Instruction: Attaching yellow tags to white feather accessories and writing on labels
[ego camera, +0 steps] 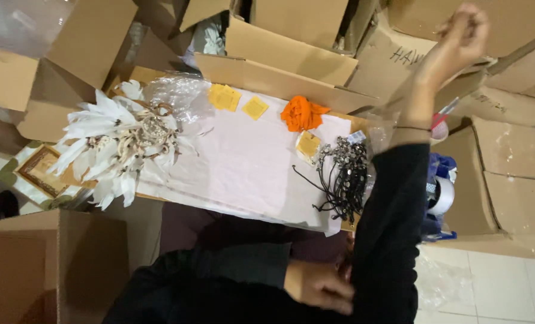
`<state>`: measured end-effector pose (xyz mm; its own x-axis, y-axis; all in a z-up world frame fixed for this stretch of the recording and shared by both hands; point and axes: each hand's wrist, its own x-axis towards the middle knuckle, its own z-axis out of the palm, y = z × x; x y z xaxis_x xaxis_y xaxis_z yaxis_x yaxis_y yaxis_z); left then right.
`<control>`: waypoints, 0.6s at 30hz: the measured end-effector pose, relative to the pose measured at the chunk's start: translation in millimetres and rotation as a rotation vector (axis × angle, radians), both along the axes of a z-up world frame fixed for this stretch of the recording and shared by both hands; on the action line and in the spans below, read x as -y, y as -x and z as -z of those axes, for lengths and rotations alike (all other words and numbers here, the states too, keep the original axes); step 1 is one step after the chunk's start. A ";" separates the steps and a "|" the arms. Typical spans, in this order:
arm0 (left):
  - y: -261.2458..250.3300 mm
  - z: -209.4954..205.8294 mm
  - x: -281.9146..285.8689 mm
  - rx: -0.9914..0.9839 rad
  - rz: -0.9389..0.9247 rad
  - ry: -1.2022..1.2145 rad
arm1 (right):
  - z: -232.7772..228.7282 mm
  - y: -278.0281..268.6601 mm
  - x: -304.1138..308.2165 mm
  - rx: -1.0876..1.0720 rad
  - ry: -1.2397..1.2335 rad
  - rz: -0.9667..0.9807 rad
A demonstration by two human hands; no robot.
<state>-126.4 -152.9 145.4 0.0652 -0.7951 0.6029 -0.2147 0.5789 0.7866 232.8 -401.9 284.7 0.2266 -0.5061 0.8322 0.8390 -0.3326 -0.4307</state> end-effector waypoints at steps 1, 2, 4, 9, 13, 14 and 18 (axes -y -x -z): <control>-4.7 -7.1 -7.7 0.002 -0.006 -0.002 | 13.9 -5.8 -0.3 0.002 -0.002 -0.006; -8.3 -14.5 -14.7 -0.029 0.036 -0.004 | 28.6 -11.9 -0.9 -0.091 -0.107 -0.023; -15.0 -6.9 -23.0 -0.060 0.064 -0.004 | 42.2 4.2 -33.8 -0.187 -0.207 -0.054; -77.4 116.8 -37.3 -0.144 -0.192 -0.217 | 57.4 109.2 -167.2 -0.494 0.117 -0.496; -197.3 62.2 -137.6 0.059 -0.845 -0.233 | 120.3 216.2 -227.6 -0.777 0.328 -0.921; -214.8 28.1 -166.2 -0.272 -0.783 -0.116 | 101.2 249.4 -262.7 -0.675 0.528 -0.893; -284.9 -73.7 -227.6 0.166 -1.433 0.044 | 61.0 316.5 -350.9 -0.479 1.041 -0.951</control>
